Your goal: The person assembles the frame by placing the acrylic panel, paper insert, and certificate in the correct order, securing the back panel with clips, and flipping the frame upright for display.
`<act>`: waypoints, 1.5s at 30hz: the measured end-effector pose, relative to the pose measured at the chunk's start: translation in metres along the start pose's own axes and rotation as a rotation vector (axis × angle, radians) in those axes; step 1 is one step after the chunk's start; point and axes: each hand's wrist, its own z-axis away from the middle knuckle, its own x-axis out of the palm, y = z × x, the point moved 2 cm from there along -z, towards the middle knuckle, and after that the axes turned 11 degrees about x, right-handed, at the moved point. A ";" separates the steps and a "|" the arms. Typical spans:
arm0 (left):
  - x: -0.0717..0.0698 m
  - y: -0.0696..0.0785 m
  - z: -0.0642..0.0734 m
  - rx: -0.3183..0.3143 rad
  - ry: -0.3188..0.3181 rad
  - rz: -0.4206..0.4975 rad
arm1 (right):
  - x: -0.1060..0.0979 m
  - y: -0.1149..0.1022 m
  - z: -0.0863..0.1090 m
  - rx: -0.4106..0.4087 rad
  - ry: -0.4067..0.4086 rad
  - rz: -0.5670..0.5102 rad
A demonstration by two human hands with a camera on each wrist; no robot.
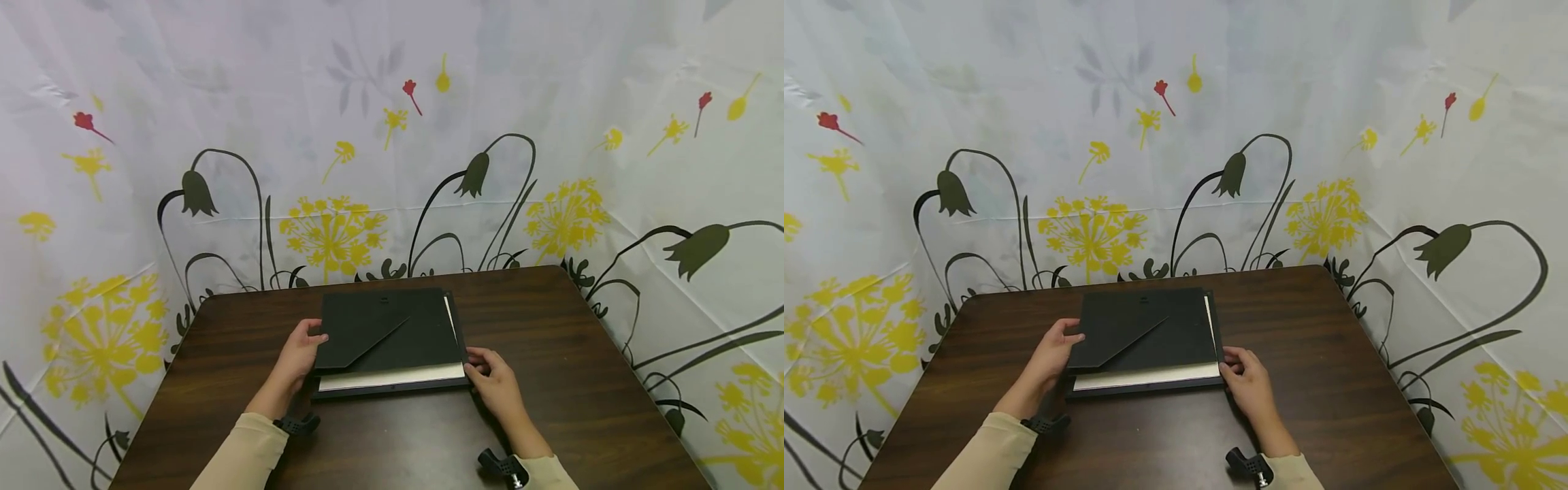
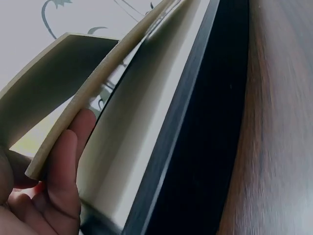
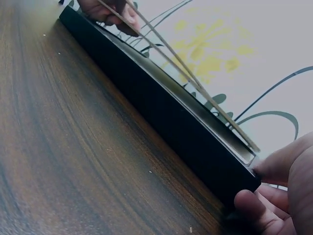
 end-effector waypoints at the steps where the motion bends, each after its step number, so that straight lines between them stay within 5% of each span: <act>1: 0.002 0.001 -0.001 -0.001 -0.005 0.001 | 0.000 0.000 0.000 -0.005 -0.003 0.002; 10: 0.010 0.006 -0.006 -0.013 -0.024 -0.056 | -0.001 0.000 -0.001 0.090 -0.019 -0.029; 18: 0.016 0.006 -0.012 0.106 -0.030 -0.374 | -0.001 0.002 -0.005 0.073 0.004 -0.019; 23: 0.015 0.009 -0.005 0.125 0.024 -0.448 | -0.001 0.001 -0.005 0.067 -0.005 -0.003; 30: 0.011 0.006 0.016 0.266 0.067 -0.570 | -0.004 -0.001 -0.004 0.094 -0.011 -0.024; 37: -0.006 -0.017 0.044 0.103 -0.043 -0.386 | -0.005 -0.007 -0.001 0.167 -0.076 -0.152; 45: -0.021 -0.022 0.042 0.037 -0.263 -0.232 | -0.012 -0.006 -0.004 0.236 -0.176 -0.129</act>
